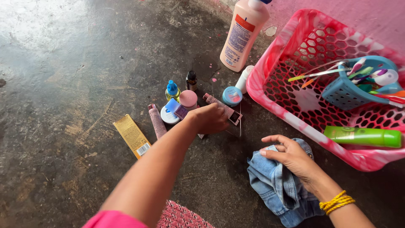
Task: The person sits on the floor and wipes various personal care items, including bottles, tubes, and metal tools, using a blue cloth. They handle each item individually, wiping it down and placing it into a pink plastic basket.
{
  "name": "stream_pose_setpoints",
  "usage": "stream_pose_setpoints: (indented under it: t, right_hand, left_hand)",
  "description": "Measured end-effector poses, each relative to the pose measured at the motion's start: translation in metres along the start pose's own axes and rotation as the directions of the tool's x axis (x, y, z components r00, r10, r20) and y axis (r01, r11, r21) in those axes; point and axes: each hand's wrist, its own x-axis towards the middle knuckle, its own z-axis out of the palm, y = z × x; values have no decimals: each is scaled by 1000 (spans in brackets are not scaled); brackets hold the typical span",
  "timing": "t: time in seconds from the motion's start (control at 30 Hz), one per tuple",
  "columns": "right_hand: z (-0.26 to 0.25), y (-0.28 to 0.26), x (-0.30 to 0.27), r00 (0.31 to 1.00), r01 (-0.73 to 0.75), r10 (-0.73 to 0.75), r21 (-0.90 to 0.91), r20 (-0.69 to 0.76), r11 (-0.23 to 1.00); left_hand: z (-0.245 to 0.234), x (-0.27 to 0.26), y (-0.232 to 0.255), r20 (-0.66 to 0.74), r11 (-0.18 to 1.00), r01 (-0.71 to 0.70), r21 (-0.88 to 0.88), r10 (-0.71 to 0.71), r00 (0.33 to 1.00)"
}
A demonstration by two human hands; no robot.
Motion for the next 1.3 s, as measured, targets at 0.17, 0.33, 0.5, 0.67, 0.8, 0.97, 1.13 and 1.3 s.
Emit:
stream_pose_setpoints:
  t: [0.17,0.33,0.5,0.67,0.8,0.97,1.13,1.3]
  right_hand:
    - [-5,6,-23,996,63,-90,-634,-11,771]
    - [-14,22,-35,983,99,-169,-577,-69,811]
    - [-42,30,-46,988,-60,69,68,-140,996]
    - [-54,40,-65,972,-27,130,451,-198,892]
    - [-46,45,-73,976,-42,166,623,-143,781]
    - [-26,35,-72,996,48,29,814,-80,580]
    - [-14,10,-88,996,62,-83,871,-25,487]
    - [1,-2,-103,983,181,-147,692,-109,699]
  left_hand:
    - [-44,-18,1,-378,962,240,-131,-272,885]
    - [-99,-40,11,-478,801,257,-540,-543,690]
    - [-148,-46,24,-203,420,232,-877,-763,614]
    - [-169,-32,32,-53,185,194,-963,-841,538]
    - [-187,-6,47,228,-193,120,-974,-833,503]
    - [-208,29,75,386,-428,110,-897,-638,666]
    - [-205,43,86,340,-374,58,-925,-753,563]
    - [-197,39,87,433,-453,96,-886,-737,519]
